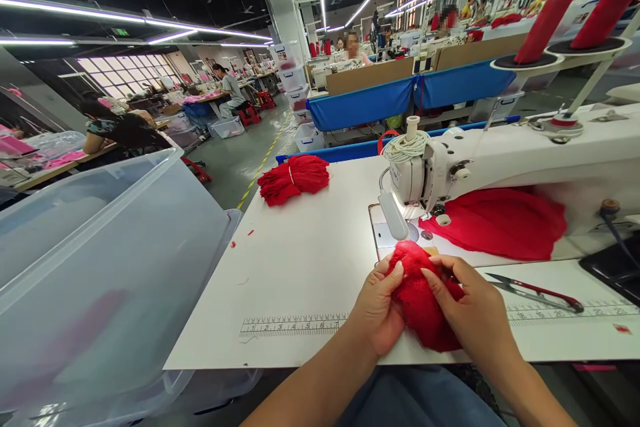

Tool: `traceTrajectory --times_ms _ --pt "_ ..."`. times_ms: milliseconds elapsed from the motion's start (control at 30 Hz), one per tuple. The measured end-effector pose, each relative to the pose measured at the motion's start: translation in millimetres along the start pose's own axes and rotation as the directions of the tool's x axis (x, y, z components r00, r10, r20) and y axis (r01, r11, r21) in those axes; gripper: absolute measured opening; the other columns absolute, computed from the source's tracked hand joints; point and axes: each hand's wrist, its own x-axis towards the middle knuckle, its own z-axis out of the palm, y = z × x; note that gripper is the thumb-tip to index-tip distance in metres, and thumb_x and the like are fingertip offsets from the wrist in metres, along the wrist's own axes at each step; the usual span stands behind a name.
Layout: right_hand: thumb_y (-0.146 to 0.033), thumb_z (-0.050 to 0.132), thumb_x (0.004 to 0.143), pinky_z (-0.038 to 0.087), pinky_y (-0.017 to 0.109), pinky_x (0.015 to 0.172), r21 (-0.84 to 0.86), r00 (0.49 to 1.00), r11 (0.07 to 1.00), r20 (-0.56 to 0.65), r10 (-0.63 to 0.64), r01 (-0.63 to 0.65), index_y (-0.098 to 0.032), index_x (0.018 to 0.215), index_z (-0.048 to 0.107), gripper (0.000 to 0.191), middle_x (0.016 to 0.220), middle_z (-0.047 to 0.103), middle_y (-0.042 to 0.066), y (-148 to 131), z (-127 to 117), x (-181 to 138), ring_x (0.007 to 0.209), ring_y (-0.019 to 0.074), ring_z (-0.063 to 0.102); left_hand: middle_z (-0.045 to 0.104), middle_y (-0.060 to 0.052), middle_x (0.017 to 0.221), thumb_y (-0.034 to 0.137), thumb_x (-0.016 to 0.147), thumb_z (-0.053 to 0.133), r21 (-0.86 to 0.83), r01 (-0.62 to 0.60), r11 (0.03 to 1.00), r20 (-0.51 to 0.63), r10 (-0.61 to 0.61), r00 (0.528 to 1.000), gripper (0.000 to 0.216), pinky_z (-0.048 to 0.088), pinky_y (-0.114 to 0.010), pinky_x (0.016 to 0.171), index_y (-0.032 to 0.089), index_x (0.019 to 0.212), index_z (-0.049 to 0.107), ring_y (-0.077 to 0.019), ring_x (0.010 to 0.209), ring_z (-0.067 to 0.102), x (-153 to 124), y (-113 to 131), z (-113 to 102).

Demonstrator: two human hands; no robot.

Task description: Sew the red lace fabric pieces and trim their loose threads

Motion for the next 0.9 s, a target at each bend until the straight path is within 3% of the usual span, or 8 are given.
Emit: traceTrajectory --times_ms 300,400,500,633,700,767,833,900 --pt "-0.041 0.055 0.086 0.054 0.031 0.071 0.115 0.998 0.993 0.064 0.016 -0.023 -0.025 0.091 0.064 0.020 0.085 0.073 0.002 -14 -6 2 0.075 0.0196 0.069 0.073 -0.009 0.085 0.027 0.068 0.084 0.126 0.072 0.989 -0.006 -0.072 0.997 0.032 0.050 -0.030 0.088 0.010 0.092 0.072 -0.0221 0.086 0.069 -8 6 2" --pt "-0.047 0.051 0.088 0.054 0.031 0.069 0.100 0.992 0.993 0.110 0.053 -0.064 -0.025 0.096 0.063 0.026 0.091 0.073 0.003 -9 -12 3 0.078 0.0200 0.068 0.071 -0.005 0.072 0.023 0.078 0.074 0.064 0.100 0.993 -0.123 -0.092 0.988 0.013 0.052 -0.029 0.084 0.011 0.079 0.070 -0.0164 0.070 0.068 -9 23 -2" --pt "-0.055 0.043 0.090 0.053 0.035 0.070 -0.037 0.983 0.993 0.141 0.120 -0.116 -0.024 0.097 0.062 0.037 0.101 0.071 0.007 5 -14 1 0.085 0.0230 0.067 0.071 -0.005 0.069 0.026 0.090 0.059 -0.004 0.124 0.992 -0.226 -0.122 0.966 0.025 0.054 -0.031 0.081 0.012 0.071 0.067 -0.0164 0.066 0.068 -8 46 -9" --pt "-0.065 0.040 0.087 0.052 0.039 0.069 -0.175 0.961 0.984 0.262 0.086 -0.041 -0.024 0.096 0.063 0.048 0.102 0.070 0.008 13 -9 -5 0.092 0.0275 0.065 0.074 -0.009 0.080 0.020 0.092 0.057 0.031 0.123 0.992 -0.162 -0.116 0.980 0.019 0.054 -0.028 0.078 0.009 0.081 0.069 -0.0176 0.074 0.070 -8 67 -18" --pt "-0.066 0.043 0.085 0.048 0.036 0.060 -0.187 0.953 0.982 0.298 0.054 0.003 -0.025 0.085 0.062 0.046 0.091 0.069 0.007 8 -5 -7 0.081 0.0262 0.064 0.075 -0.009 0.082 0.018 0.090 0.060 0.000 0.103 0.995 -0.131 -0.102 0.986 0.014 0.053 -0.028 0.084 0.009 0.083 0.068 -0.0169 0.079 0.071 -11 68 -19" --pt "-0.062 0.043 0.087 0.043 0.032 0.052 -0.084 0.941 0.996 0.336 0.047 -0.020 -0.025 0.070 0.057 0.043 0.073 0.063 0.004 -1 -2 -7 0.064 0.0209 0.058 0.075 -0.011 0.093 0.030 0.086 0.068 -0.051 0.061 0.997 -0.038 -0.063 0.997 0.021 0.050 -0.032 0.095 0.009 0.089 0.069 -0.0204 0.096 0.069 -15 62 -17" --pt "-0.056 0.043 0.090 0.043 0.029 0.051 0.118 0.923 0.986 0.379 0.068 -0.121 -0.024 0.067 0.054 0.041 0.065 0.058 0.002 -11 0 -6 0.058 0.0177 0.054 0.071 -0.015 0.112 0.044 0.074 0.079 -0.014 0.021 1.000 0.113 -0.019 0.993 0.045 0.045 -0.035 0.103 0.009 0.101 0.069 -0.0264 0.115 0.062 -21 50 -15" --pt "-0.055 0.049 0.088 0.045 0.028 0.053 0.294 0.902 0.924 0.419 0.104 -0.244 -0.024 0.075 0.059 0.035 0.068 0.061 0.002 -19 0 -5 0.061 0.0175 0.056 0.069 -0.017 0.116 0.037 0.065 0.086 0.138 0.023 0.990 0.174 -0.047 0.984 0.053 0.044 -0.036 0.104 0.008 0.106 0.069 -0.0300 0.119 0.059 -26 38 -16"
